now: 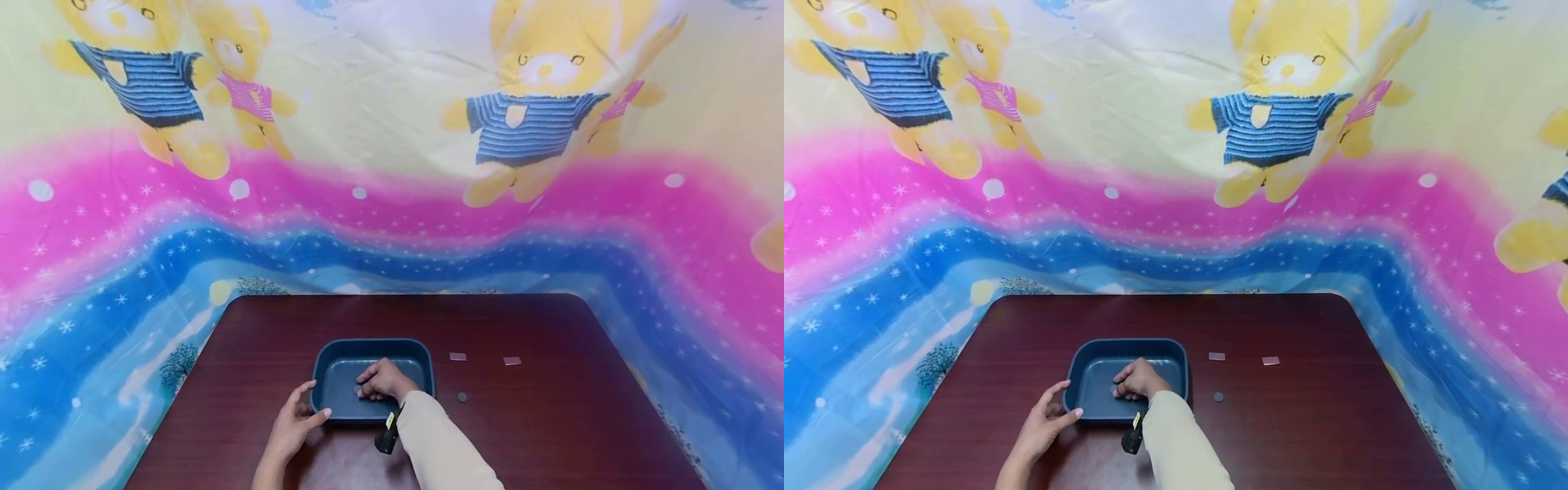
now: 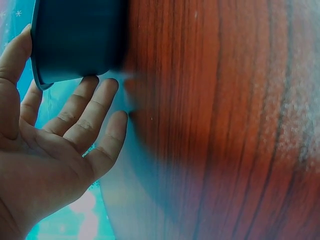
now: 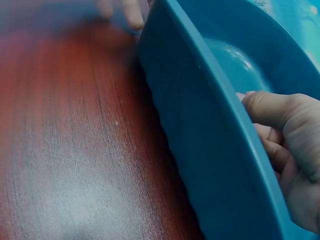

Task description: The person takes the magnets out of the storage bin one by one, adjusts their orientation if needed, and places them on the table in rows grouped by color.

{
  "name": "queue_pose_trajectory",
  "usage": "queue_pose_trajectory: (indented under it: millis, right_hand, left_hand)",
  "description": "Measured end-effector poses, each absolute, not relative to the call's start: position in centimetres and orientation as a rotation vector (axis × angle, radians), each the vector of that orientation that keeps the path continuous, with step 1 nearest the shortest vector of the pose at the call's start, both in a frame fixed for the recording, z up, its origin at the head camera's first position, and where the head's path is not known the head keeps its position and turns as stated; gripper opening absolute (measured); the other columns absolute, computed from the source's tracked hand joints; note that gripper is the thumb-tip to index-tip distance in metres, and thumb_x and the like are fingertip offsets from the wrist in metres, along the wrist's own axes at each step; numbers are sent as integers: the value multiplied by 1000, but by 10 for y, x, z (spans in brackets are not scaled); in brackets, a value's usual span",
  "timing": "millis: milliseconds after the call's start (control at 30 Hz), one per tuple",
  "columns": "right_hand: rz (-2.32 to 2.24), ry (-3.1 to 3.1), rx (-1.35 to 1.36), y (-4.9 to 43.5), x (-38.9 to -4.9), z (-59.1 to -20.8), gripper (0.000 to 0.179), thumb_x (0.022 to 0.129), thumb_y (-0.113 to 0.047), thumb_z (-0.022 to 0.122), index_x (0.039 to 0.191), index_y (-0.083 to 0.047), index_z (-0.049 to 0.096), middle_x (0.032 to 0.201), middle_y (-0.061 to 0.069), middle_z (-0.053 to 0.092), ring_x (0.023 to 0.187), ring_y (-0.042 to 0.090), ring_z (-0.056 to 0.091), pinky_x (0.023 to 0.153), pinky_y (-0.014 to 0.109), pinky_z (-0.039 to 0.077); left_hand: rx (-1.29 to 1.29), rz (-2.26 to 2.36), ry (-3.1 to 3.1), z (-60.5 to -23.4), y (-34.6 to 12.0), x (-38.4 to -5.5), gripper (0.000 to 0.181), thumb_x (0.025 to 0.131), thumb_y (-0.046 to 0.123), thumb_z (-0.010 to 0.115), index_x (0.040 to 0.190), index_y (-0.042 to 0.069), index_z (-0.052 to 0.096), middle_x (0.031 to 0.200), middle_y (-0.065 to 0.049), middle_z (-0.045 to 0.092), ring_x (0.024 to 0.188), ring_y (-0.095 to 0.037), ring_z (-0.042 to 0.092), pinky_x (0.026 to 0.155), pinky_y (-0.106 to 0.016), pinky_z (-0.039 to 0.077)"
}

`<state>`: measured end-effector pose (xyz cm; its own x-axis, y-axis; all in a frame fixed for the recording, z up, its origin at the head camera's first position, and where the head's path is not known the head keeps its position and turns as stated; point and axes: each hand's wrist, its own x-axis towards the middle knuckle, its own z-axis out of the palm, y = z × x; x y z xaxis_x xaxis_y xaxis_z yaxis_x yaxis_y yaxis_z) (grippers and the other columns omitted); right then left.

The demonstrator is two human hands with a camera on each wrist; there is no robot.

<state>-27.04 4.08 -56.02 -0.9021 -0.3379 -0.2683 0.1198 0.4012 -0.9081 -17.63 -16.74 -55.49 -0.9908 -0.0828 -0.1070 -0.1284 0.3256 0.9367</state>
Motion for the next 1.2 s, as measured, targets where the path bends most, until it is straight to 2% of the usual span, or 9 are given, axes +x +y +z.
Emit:
queue_pose_trajectory:
  millis: [233, 467, 700, 933, 1200]
  right_hand:
    - [-1308, 2400, -276, 35, -268, -556, 22, 64, 4, 80, 83, -6, 74, 55, 0, 61, 46, 9, 52, 44, 23, 40]
    - [-1069, 2594, -468, 33, -267, -554, 26, 59, 1, 82, 79, -12, 73, 71, -7, 60, 65, 7, 48, 61, 23, 43]
    - [-1072, 2595, -472, 35, -267, -556, 22, 61, -3, 84, 77, -12, 72, 72, -9, 60, 64, 7, 48, 60, 24, 43]
    - [-1038, 2589, -471, 35, -268, -559, 28, 60, -8, 86, 82, -18, 73, 80, -10, 60, 68, 6, 48, 64, 23, 43]
    - [-1059, 2607, -482, 37, -266, -562, 18, 62, -8, 86, 70, -16, 71, 68, -12, 60, 64, 4, 49, 61, 22, 43]
  left_hand:
    - [-214, 1769, 2537, -554, -168, -175, 66, 77, 20, 77, 135, 11, 45, 102, -17, 62, 86, -22, 57, 68, -35, 46]
    - [-200, 1780, 2537, -555, -168, -175, 65, 78, 17, 77, 134, 10, 45, 92, -12, 64, 84, -21, 57, 67, -35, 46]
    - [-195, 1787, 2532, -554, -167, -176, 65, 77, 16, 77, 134, 9, 45, 89, -11, 63, 82, -21, 57, 65, -35, 46]
    - [-204, 1784, 2519, -553, -166, -176, 66, 78, 17, 77, 135, 10, 44, 88, -11, 63, 79, -21, 58, 64, -35, 45]
    - [-212, 1786, 2517, -556, -166, -176, 67, 77, 17, 77, 135, 11, 45, 85, -10, 63, 76, -20, 58, 64, -34, 45]
